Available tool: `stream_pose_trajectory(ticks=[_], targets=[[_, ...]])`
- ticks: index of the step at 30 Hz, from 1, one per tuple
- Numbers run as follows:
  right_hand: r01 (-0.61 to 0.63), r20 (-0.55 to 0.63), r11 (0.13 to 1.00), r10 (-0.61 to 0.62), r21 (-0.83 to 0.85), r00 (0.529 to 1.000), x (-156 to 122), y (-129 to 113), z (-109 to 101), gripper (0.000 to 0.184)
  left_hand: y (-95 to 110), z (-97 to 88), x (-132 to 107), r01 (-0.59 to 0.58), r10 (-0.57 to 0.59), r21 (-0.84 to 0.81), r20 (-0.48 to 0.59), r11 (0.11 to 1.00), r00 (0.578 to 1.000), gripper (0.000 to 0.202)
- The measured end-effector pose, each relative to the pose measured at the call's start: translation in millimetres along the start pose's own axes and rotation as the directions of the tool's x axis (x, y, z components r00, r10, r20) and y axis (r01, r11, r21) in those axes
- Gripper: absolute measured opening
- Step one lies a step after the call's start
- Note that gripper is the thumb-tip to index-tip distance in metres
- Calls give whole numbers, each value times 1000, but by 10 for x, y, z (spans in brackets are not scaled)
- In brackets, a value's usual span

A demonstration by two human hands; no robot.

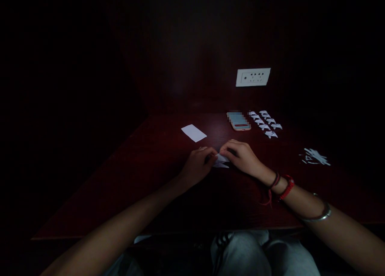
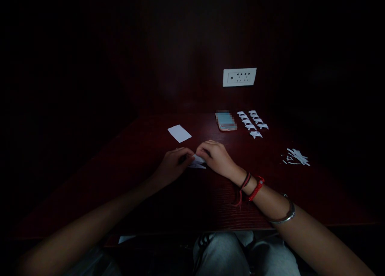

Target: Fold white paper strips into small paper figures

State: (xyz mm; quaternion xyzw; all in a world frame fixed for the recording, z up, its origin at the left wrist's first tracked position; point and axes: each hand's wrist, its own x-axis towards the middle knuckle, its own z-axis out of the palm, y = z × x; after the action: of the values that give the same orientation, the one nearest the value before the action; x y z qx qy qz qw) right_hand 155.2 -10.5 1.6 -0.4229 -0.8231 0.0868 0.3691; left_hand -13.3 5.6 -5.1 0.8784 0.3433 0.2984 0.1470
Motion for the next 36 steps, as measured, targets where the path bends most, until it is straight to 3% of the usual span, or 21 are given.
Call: stream_pose_trajectory(ticks=[5, 12, 21, 26, 31, 36], targets=[[-109, -71, 990, 103, -89, 992, 0, 23, 57, 14, -11, 15, 10, 30, -30, -17, 4, 999, 1000, 20], [-206, 39, 958, 202, 197, 979, -25, 145, 81, 12, -77, 28, 17, 55, -57, -61, -25, 997, 998, 21], [-302, -24, 949, 305, 87, 952, -12, 126, 52, 11, -99, 7, 30, 82, -69, -212, 70, 974, 995, 19], [-279, 54, 950, 274, 136, 960, -24, 207, 89, 11, -177, 42, 21, 158, -146, -180, 81, 971, 986, 9], [-264, 153, 948, 239, 175, 959, -64, 263, 143, 40, -222, 77, -9, 160, -141, -133, 141, 978, 980, 5], [-294, 171, 951, 276, 93, 946, -90, 250, 152, 45, -164, 124, -31, 73, -74, 24, 56, 997, 996, 30]])
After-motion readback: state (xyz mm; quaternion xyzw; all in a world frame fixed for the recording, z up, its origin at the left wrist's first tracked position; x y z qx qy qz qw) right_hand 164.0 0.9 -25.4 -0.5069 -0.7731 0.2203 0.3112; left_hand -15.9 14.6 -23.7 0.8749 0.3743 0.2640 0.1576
